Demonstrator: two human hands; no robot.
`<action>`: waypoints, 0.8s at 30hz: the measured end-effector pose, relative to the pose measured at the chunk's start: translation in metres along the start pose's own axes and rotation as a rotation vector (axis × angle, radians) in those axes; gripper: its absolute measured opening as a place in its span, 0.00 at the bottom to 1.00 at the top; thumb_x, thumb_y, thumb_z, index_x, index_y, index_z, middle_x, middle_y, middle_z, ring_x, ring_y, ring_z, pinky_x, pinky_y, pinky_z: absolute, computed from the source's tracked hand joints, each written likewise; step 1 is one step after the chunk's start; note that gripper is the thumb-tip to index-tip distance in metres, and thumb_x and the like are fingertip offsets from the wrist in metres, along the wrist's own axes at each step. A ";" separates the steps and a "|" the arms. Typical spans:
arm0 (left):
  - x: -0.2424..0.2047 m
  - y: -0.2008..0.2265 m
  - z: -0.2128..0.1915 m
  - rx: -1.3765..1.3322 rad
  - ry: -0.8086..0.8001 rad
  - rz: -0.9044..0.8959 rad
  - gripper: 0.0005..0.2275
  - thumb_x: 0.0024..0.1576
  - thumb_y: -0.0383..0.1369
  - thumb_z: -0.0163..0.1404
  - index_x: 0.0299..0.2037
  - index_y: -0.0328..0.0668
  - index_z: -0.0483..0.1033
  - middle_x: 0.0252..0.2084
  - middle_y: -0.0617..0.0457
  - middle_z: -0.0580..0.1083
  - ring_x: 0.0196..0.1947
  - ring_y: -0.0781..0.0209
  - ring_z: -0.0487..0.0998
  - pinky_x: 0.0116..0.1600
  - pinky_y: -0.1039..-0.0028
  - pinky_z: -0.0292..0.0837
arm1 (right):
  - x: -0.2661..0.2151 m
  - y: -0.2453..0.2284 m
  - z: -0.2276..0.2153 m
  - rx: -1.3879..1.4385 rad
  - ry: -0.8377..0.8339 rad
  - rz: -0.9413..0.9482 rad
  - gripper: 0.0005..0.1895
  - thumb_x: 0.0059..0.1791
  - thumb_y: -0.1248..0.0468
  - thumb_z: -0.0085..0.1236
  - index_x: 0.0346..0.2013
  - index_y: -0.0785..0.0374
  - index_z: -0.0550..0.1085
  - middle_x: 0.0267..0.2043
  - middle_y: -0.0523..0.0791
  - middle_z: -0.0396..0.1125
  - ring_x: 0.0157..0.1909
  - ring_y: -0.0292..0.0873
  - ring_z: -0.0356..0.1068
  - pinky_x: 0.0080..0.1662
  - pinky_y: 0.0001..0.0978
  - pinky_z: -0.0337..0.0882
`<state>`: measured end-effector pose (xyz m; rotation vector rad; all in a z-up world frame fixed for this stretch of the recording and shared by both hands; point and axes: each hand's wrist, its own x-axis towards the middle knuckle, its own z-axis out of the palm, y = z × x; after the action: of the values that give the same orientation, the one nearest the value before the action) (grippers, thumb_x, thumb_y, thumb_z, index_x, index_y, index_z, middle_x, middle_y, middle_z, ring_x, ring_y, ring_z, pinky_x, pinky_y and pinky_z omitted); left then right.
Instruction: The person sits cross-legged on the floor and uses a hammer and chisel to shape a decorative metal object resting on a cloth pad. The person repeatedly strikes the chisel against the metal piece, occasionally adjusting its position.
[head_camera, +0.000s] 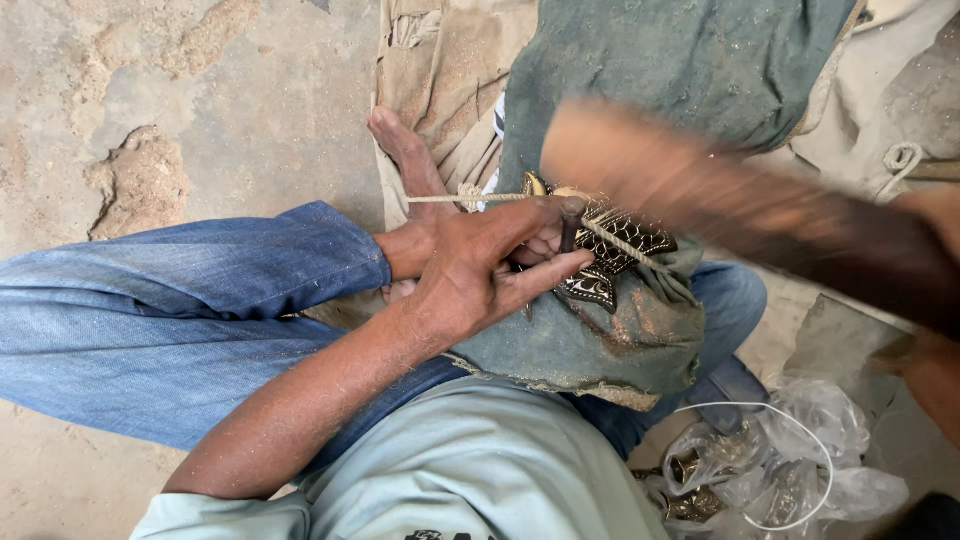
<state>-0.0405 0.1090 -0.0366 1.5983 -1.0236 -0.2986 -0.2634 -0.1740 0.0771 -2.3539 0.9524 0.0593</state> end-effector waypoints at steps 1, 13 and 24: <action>0.001 0.000 0.000 -0.007 -0.009 -0.005 0.19 0.59 0.31 0.64 0.57 0.34 0.73 0.36 0.51 0.77 0.32 0.67 0.79 0.38 0.78 0.79 | 0.000 0.001 0.000 0.002 0.001 0.003 0.22 0.46 0.75 0.61 0.52 0.65 0.65 0.43 0.50 0.69 0.47 0.42 0.73 0.49 0.43 0.76; 0.006 0.006 -0.006 0.006 0.008 0.037 0.19 0.61 0.32 0.63 0.59 0.35 0.73 0.38 0.51 0.77 0.33 0.66 0.80 0.38 0.76 0.78 | -0.011 0.002 0.004 0.003 0.006 0.013 0.19 0.47 0.74 0.61 0.50 0.66 0.66 0.41 0.49 0.69 0.45 0.41 0.73 0.48 0.41 0.76; 0.005 0.003 -0.006 -0.053 -0.042 -0.007 0.19 0.61 0.30 0.63 0.60 0.35 0.73 0.36 0.52 0.76 0.30 0.68 0.78 0.34 0.78 0.76 | -0.013 0.004 0.009 -0.006 -0.008 0.012 0.17 0.48 0.73 0.61 0.49 0.66 0.67 0.40 0.48 0.69 0.42 0.40 0.72 0.46 0.39 0.76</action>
<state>-0.0348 0.1093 -0.0301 1.5539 -1.0334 -0.3626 -0.2740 -0.1634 0.0709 -2.3519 0.9641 0.0760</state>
